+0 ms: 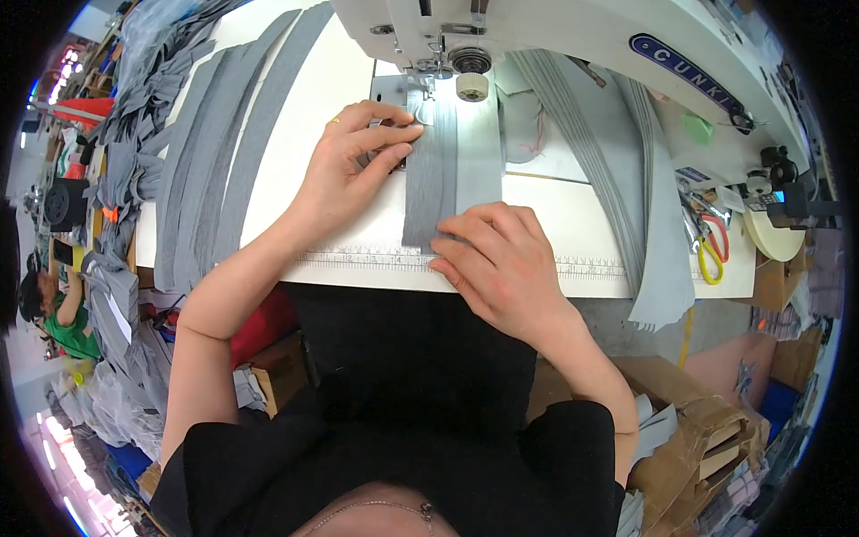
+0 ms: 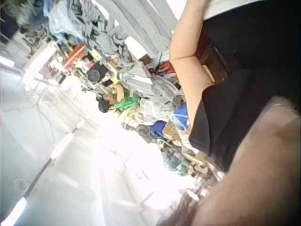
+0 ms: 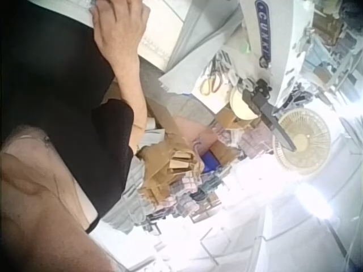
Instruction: Sewing long grey fabric or zipper strips using an industrial sewing machine.
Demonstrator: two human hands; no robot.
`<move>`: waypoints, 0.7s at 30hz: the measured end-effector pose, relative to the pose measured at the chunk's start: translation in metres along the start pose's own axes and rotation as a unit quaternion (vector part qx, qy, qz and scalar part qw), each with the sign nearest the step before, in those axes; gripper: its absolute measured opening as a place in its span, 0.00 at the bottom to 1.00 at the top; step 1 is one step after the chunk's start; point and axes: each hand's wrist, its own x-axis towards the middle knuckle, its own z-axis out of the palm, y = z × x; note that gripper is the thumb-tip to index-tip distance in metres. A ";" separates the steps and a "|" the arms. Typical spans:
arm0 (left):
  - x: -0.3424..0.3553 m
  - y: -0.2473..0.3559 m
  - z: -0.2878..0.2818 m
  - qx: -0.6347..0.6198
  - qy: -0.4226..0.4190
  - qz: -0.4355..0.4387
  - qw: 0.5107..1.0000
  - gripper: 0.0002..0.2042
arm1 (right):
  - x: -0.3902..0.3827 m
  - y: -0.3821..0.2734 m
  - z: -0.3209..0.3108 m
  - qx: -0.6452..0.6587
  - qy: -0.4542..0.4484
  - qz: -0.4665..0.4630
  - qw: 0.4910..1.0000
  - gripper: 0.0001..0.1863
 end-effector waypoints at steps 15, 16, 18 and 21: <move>0.002 0.006 0.003 -0.043 0.007 -0.038 0.998 0.07 | 0.007 0.002 -0.001 -0.028 -0.030 0.042 0.998 0.14; 0.002 0.008 0.004 -0.048 0.007 -0.051 0.997 0.07 | 0.007 0.004 0.000 -0.031 -0.027 0.039 0.998 0.14; 0.002 0.008 0.004 -0.052 0.007 -0.065 0.997 0.06 | 0.010 0.005 0.001 -0.029 -0.023 0.043 0.998 0.13; 0.003 0.004 0.002 -0.018 0.007 -0.018 1.000 0.06 | 0.017 0.008 0.002 -0.033 -0.017 0.046 0.998 0.12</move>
